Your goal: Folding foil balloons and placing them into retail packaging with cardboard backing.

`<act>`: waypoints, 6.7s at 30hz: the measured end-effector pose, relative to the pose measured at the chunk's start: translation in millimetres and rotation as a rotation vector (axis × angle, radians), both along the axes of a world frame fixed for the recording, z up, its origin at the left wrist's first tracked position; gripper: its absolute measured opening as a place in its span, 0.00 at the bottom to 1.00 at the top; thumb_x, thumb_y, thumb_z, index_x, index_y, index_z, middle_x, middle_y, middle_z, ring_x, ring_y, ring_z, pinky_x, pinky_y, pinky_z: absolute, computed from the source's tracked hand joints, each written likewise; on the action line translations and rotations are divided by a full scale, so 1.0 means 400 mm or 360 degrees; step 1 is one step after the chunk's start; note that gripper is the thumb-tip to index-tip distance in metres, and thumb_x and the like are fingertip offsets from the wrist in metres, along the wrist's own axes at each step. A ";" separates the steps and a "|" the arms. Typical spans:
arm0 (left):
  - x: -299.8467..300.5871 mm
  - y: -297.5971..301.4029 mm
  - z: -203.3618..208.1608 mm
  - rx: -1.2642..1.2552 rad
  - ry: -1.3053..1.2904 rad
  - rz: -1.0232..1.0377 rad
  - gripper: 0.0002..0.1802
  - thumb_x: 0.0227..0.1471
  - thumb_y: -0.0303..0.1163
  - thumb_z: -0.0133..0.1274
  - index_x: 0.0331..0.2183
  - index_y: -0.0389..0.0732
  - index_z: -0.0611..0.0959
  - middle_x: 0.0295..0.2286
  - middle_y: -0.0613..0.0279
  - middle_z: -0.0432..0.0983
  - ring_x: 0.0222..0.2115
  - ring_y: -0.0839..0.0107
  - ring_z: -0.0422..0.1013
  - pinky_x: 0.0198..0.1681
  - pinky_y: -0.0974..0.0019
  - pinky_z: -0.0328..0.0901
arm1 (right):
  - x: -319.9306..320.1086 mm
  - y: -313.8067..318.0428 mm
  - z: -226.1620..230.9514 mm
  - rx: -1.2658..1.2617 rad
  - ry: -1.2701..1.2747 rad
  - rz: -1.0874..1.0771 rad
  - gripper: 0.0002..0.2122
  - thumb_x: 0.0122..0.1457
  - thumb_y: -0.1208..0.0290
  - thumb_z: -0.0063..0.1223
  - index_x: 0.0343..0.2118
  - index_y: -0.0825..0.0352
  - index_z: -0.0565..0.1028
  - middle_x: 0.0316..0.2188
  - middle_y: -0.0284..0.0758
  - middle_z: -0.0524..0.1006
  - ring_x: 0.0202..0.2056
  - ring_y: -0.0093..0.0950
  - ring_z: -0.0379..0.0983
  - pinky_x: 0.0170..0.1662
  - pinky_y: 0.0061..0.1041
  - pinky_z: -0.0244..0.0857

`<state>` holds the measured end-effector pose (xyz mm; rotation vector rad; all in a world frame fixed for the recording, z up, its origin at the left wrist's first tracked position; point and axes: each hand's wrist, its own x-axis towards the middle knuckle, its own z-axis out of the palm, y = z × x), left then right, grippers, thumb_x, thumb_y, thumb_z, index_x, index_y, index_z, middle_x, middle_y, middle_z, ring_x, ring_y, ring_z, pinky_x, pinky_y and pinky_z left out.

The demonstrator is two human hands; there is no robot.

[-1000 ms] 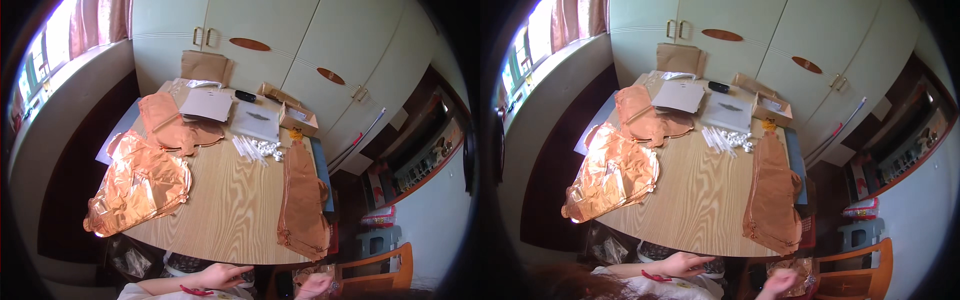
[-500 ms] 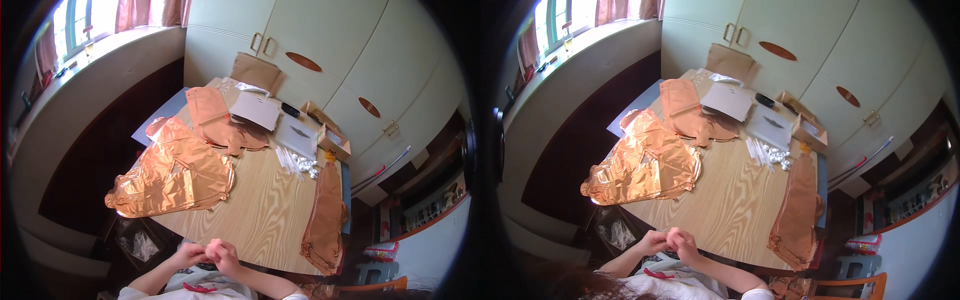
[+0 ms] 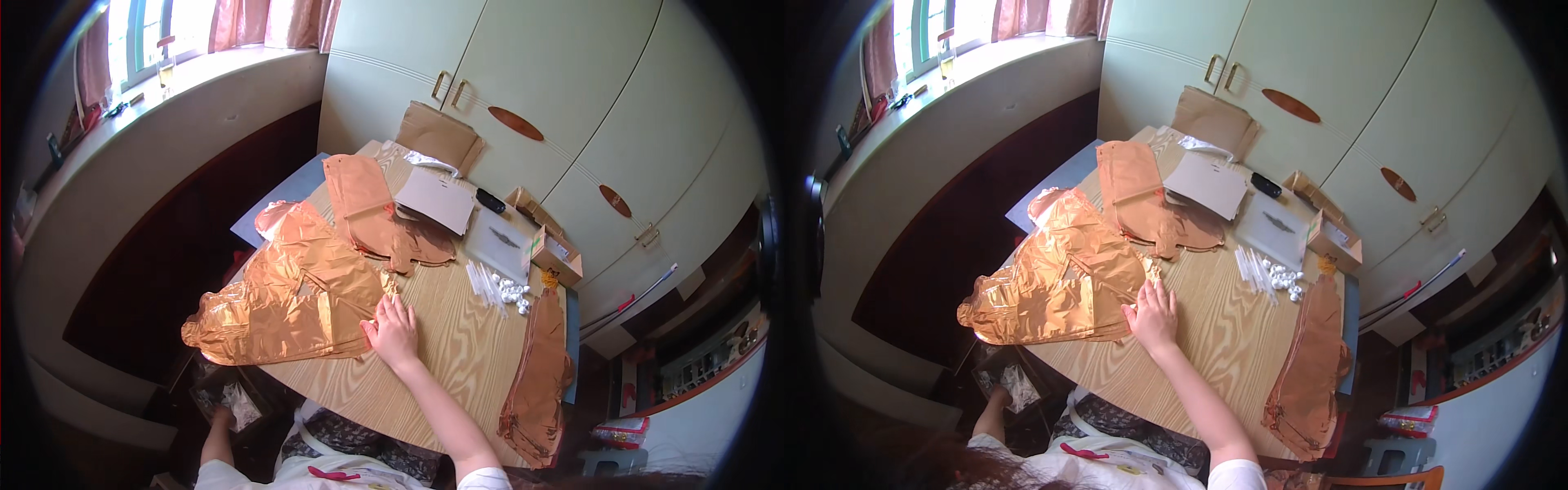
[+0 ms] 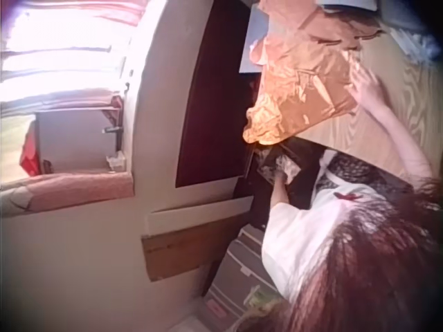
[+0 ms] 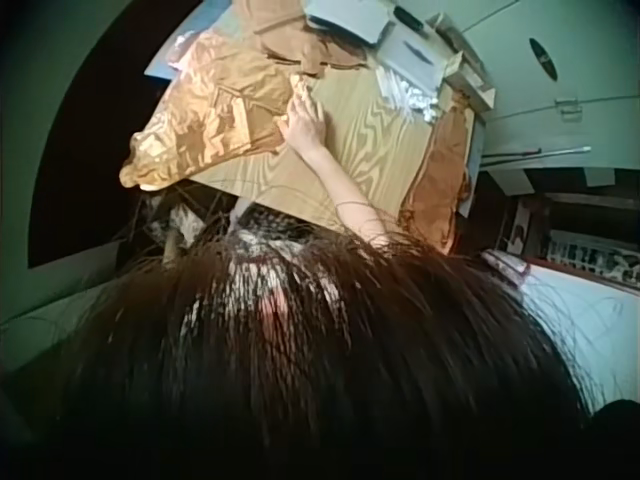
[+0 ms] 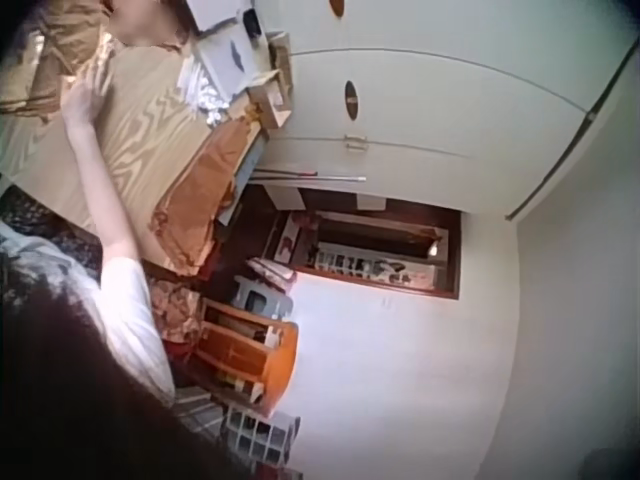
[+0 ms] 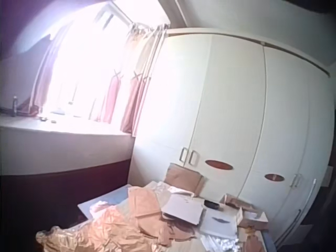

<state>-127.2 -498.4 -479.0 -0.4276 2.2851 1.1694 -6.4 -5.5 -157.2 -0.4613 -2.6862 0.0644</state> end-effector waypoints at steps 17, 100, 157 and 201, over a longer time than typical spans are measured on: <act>-0.104 -0.213 0.444 -0.0772 0.1881 0.0127 0.10 0.50 0.28 0.51 0.38 0.37 0.78 0.40 0.54 0.75 0.43 0.55 0.70 0.49 0.57 0.64 | -0.057 -0.074 0.109 -0.0832 0.0611 0.0081 0.06 0.50 0.66 0.63 0.25 0.61 0.80 0.28 0.29 0.73 0.29 0.29 0.72 0.33 0.30 0.68; 0.067 0.663 1.248 0.0132 0.1088 -0.2158 0.14 0.48 0.37 0.61 0.38 0.43 0.83 0.27 0.61 0.78 0.23 0.68 0.75 0.30 0.64 0.69 | 0.468 0.505 0.098 -0.2016 -0.0034 -0.0344 0.08 0.62 0.73 0.50 0.41 0.71 0.75 0.30 0.31 0.77 0.29 0.19 0.72 0.32 0.19 0.66; 0.007 0.261 0.735 0.1857 0.0497 0.0397 0.19 0.57 0.31 0.51 0.50 0.42 0.68 0.44 0.59 0.74 0.41 0.68 0.75 0.41 0.64 0.72 | -0.112 0.178 0.068 -0.0608 -0.0256 0.0046 0.28 0.55 0.55 0.54 0.56 0.64 0.66 0.54 0.42 0.67 0.55 0.42 0.63 0.57 0.42 0.58; -0.202 0.140 0.643 0.0694 0.1414 0.0782 0.25 0.59 0.39 0.49 0.54 0.37 0.66 0.48 0.56 0.65 0.50 0.66 0.62 0.56 0.62 0.57 | 0.279 0.216 0.273 -0.0502 0.0067 0.0422 0.25 0.57 0.59 0.55 0.55 0.66 0.68 0.53 0.42 0.68 0.54 0.40 0.65 0.57 0.36 0.59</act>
